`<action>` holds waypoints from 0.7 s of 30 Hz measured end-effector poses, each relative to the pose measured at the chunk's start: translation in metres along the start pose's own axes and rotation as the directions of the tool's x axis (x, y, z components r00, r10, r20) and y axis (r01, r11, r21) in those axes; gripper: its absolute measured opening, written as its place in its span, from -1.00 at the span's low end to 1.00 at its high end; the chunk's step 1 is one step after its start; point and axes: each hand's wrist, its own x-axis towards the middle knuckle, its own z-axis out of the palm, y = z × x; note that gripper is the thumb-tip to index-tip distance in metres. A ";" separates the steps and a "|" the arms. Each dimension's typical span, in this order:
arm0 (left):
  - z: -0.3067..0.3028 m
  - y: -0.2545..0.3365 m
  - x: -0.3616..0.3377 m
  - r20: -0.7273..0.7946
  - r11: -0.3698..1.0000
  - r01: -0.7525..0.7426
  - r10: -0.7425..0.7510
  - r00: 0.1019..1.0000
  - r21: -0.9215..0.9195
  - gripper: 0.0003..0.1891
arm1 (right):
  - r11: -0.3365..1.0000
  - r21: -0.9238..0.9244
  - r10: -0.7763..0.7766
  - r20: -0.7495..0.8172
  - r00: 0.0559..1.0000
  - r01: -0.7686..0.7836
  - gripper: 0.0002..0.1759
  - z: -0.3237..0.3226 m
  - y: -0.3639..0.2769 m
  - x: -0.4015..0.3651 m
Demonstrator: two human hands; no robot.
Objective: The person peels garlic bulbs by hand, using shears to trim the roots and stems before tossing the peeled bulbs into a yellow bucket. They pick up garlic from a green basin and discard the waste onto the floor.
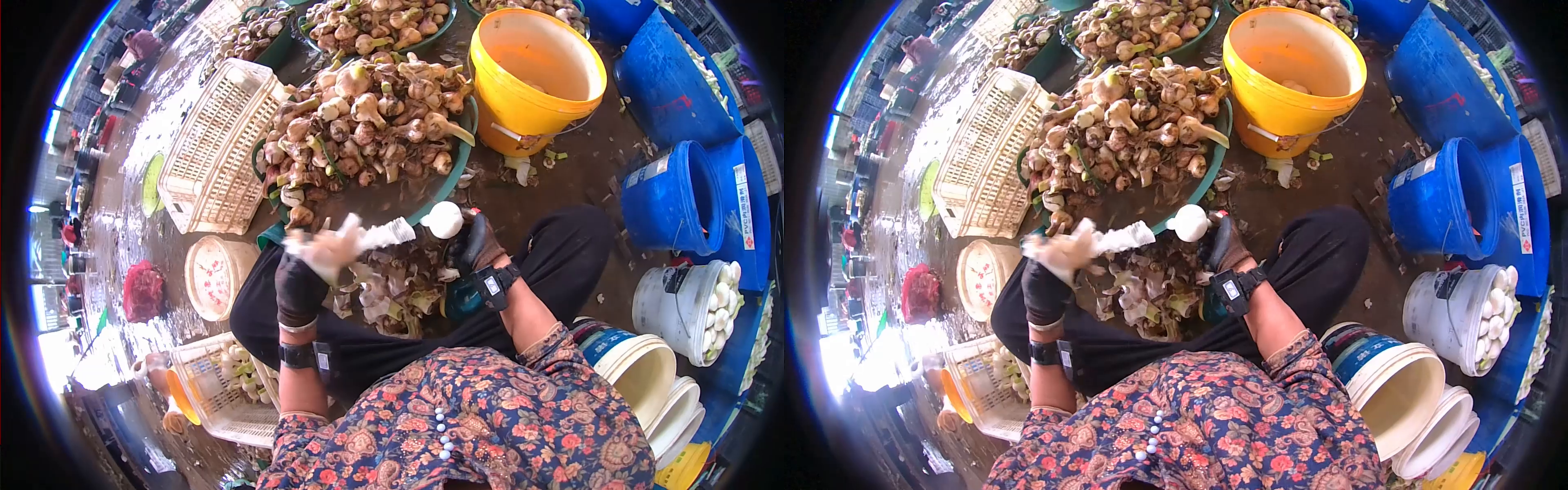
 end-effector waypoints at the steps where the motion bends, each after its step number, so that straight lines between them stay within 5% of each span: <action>1: 0.002 -0.002 0.003 0.346 0.802 0.428 -0.295 0.891 -0.418 -0.82 | 0.951 0.284 0.172 -0.152 0.973 -0.124 -0.61 0.002 -0.001 0.003; 2: 0.004 -0.004 0.008 0.721 0.302 0.787 -0.318 0.615 -0.538 -0.81 | 0.952 0.282 0.169 -0.150 0.974 -0.122 -0.61 0.001 -0.005 0.003; 3: 0.015 -0.005 0.020 0.870 0.689 0.683 -0.156 0.468 -0.244 -0.76 | 0.960 0.223 0.207 -0.155 0.966 -0.170 -0.63 -0.001 -0.010 0.003; 4: 0.038 -0.017 0.017 0.913 0.921 0.383 -0.097 0.397 -0.069 -0.67 | 0.962 0.163 0.244 -0.163 0.956 -0.218 -0.64 0.002 -0.019 0.001; 5: 0.052 -0.018 0.020 0.842 0.954 0.299 -0.189 0.505 0.035 -0.64 | 0.954 -0.258 0.048 -0.366 0.929 -0.151 -0.68 0.028 -0.045 -0.012; 6: 0.068 -0.016 0.025 0.749 0.964 0.222 -0.256 0.611 0.149 -0.61 | 0.956 -0.256 0.040 -0.369 0.929 -0.143 -0.68 0.032 -0.060 -0.018; 8: 0.111 -0.026 0.046 0.611 0.856 0.495 -0.313 0.727 -0.150 -0.57 | 0.807 -0.457 -0.414 0.015 0.910 0.375 -0.67 0.033 -0.085 -0.030; 9: 0.136 -0.030 0.057 0.569 0.862 0.490 -0.340 0.749 -0.131 -0.53 | 0.933 -0.073 -0.360 -0.098 0.928 0.354 -0.62 0.050 -0.107 -0.031; 10: 0.157 -0.029 0.072 0.525 0.865 0.489 -0.367 0.768 -0.111 -0.49 | 0.894 0.326 -0.262 -0.176 0.949 0.308 -0.56 0.068 -0.132 -0.031; 12: 0.185 -0.021 0.115 0.668 0.777 0.629 -0.485 0.565 0.032 -0.37 | 0.919 0.312 -0.238 -0.045 0.970 0.240 -0.43 0.064 -0.161 -0.036; 14: 0.230 -0.021 0.130 0.626 0.675 0.723 -0.630 0.459 0.150 -0.24 | 0.952 -0.075 -0.288 0.097 0.953 0.296 -0.27 0.050 -0.162 -0.030; 15: 0.274 -0.040 0.125 0.589 0.651 0.756 -0.640 0.494 0.073 -0.17 | 0.962 -0.125 -0.256 -0.114 0.960 0.242 -0.36 0.062 -0.153 -0.034; 16: 0.311 -0.048 0.117 0.460 0.714 0.690 -0.656 0.599 0.121 -0.21 | 0.959 -0.134 -0.265 -0.113 0.958 0.250 -0.36 0.061 -0.143 -0.035; 18: 0.364 -0.070 0.101 0.312 0.695 0.719 -0.680 0.664 -0.015 -0.24 | 0.979 -0.202 -0.017 -0.209 0.978 -0.026 -0.36 0.046 -0.122 -0.028; 19: 0.353 -0.063 0.103 0.316 0.695 0.719 -0.679 0.662 -0.015 -0.24 | 0.979 -0.201 -0.016 -0.213 0.977 -0.027 -0.36 0.039 -0.116 -0.020; 21: 0.301 -0.043 0.108 0.584 0.440 0.885 -0.683 0.439 -0.150 -0.32 | 0.973 -0.187 0.052 -0.375 0.926 -0.131 -0.44 0.027 -0.101 -0.010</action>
